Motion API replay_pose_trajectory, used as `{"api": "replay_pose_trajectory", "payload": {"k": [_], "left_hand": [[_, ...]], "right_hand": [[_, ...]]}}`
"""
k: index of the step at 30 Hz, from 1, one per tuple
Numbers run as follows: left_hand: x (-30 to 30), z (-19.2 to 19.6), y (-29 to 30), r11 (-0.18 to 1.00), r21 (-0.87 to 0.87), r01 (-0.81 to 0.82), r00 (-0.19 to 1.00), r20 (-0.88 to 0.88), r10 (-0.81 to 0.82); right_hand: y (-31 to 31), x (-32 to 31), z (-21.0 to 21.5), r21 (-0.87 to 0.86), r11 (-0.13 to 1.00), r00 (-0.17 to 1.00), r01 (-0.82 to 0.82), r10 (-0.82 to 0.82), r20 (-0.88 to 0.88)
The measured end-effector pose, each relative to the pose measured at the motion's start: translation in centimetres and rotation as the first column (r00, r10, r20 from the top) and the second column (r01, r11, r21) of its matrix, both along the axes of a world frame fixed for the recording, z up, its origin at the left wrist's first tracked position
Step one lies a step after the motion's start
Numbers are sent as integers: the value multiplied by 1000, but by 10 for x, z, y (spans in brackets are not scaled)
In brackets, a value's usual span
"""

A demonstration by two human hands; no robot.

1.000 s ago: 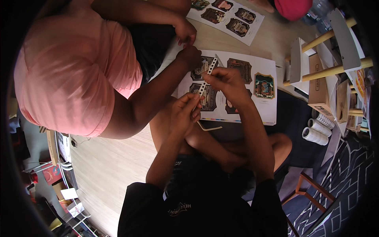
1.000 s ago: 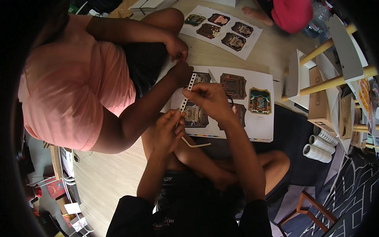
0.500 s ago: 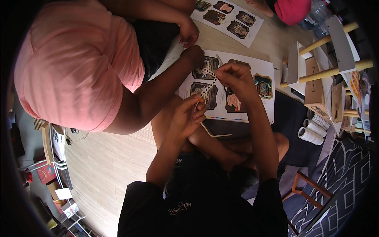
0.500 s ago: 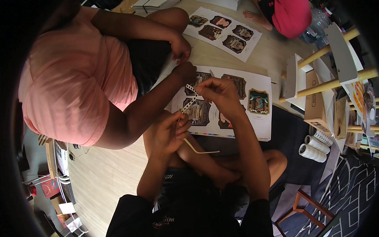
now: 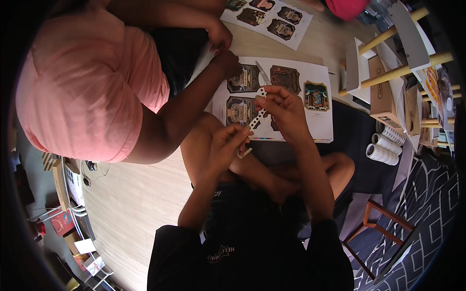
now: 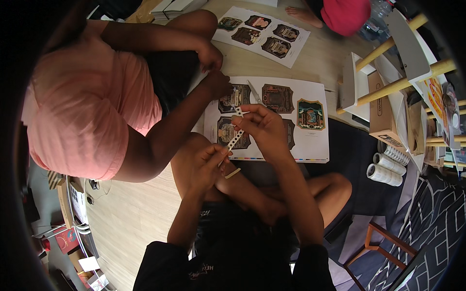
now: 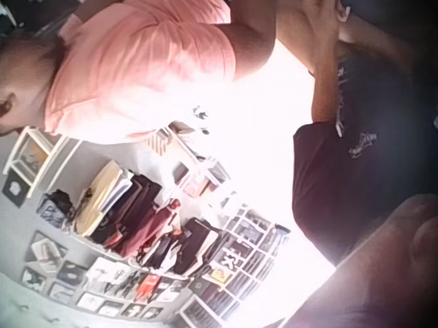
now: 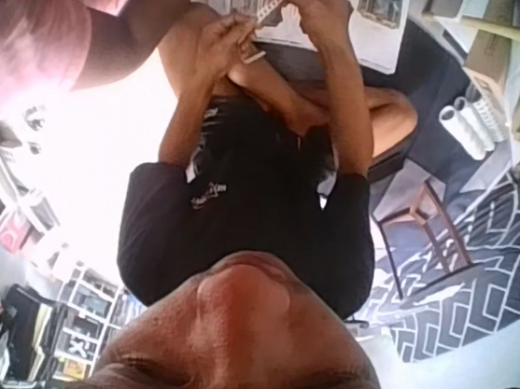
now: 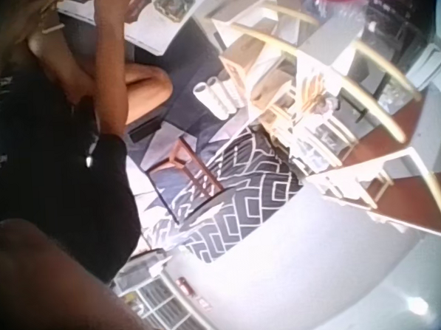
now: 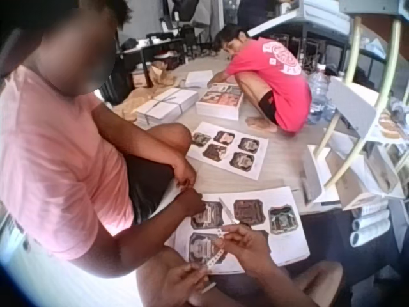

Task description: The person sits on the floor and uses scissors to cut a strip of paper from a printed sheet. They then fold the cut strip and place it on the sheet before flipping the page to reveal another printed sheet.

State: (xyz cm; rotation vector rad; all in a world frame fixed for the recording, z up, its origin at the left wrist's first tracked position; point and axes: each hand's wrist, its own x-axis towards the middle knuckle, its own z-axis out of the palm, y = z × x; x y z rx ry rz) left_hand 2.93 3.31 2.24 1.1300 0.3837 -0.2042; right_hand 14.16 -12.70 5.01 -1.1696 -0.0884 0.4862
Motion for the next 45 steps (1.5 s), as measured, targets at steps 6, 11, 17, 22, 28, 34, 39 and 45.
{"api": "replay_pose_trajectory", "payload": {"k": [6, 11, 17, 22, 28, 34, 39, 45], "left_hand": [[-6, 5, -11, 987, 160, -13, 998, 60, 3], [-7, 5, -27, 966, 253, 57, 994, 75, -78], [-3, -8, -51, 910, 381, 161, 960, 152, -233], [-1, -10, -54, 888, 365, 279, 932, 122, -342], [12, 16, -72, 937, 97, 337, 935, 81, -345], [14, 4, -103, 864, 435, 255, 898, 224, -379], [8, -13, -106, 832, 497, 247, 863, 277, -422], [-1, -34, -106, 432, 867, 246, 700, 149, -699]], "right_hand": [[-17, -7, -4, -78, 996, 999, 50, -50, -7], [-39, -15, -16, -34, 959, 959, 281, -279, 42], [-76, -30, -23, -11, 928, 927, 372, -372, -58], [-97, -41, -14, -223, 919, 946, 325, -313, 88], [-102, -58, -8, -232, 930, 958, 284, -263, 118], [-103, -72, -14, -225, 912, 934, 343, -306, 184], [-113, -77, -28, -239, 839, 859, 488, -413, 303], [-129, -83, -28, -199, 884, 906, 422, -416, 74]]}}
